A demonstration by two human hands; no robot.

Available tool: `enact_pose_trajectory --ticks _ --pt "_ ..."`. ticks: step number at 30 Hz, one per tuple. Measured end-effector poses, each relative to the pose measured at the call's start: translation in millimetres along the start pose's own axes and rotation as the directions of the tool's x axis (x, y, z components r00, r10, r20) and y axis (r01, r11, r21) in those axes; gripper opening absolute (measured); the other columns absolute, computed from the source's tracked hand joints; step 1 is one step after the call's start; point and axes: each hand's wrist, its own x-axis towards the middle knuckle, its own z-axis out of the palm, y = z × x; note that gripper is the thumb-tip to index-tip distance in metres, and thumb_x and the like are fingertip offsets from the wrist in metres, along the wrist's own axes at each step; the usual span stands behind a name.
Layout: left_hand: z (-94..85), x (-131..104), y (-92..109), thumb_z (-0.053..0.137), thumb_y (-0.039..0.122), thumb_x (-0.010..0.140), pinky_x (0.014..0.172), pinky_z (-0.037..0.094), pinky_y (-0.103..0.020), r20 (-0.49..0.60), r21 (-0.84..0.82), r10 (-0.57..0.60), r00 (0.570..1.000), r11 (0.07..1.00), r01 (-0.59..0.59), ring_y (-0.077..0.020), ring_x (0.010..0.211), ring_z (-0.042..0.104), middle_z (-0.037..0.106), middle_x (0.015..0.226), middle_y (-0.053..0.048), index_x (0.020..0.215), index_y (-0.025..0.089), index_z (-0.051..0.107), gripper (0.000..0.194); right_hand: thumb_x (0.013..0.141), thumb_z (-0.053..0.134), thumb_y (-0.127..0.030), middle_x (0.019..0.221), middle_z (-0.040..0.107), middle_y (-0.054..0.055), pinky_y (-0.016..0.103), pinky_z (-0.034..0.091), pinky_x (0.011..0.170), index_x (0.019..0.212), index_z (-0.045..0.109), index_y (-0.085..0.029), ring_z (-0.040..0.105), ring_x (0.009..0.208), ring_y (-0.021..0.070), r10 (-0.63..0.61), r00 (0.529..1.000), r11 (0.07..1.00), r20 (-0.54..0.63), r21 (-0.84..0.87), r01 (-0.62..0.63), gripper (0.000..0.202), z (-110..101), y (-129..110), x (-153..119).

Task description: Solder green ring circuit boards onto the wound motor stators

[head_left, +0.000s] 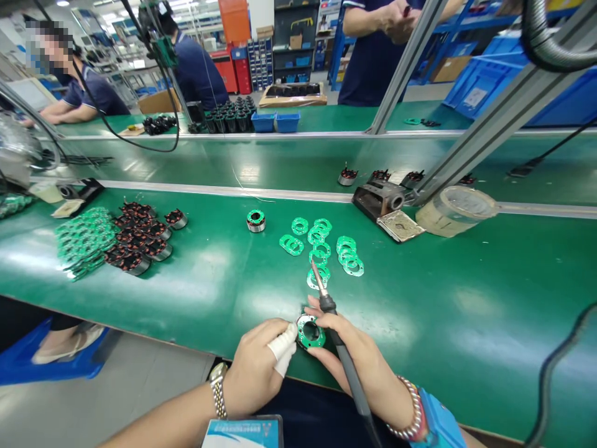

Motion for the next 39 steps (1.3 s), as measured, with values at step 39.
enact_pose_trajectory --ticks 39 --pt "11.5 -6.8 0.7 0.05 0.015 0.08 0.075 0.054 -0.032 -0.035 -0.005 -0.092 0.995 0.996 0.092 -0.0199 0.087 0.062 0.061 0.1 -0.01 0.11 0.02 0.051 0.03 0.087 0.045 -0.017 0.116 0.057 0.016 0.033 0.05 0.089 0.107 0.042 -0.02 0.055 0.112 0.0216 -0.085 0.995 0.989 -0.045 -0.126 0.079 0.02 8.1 1.0 0.9"
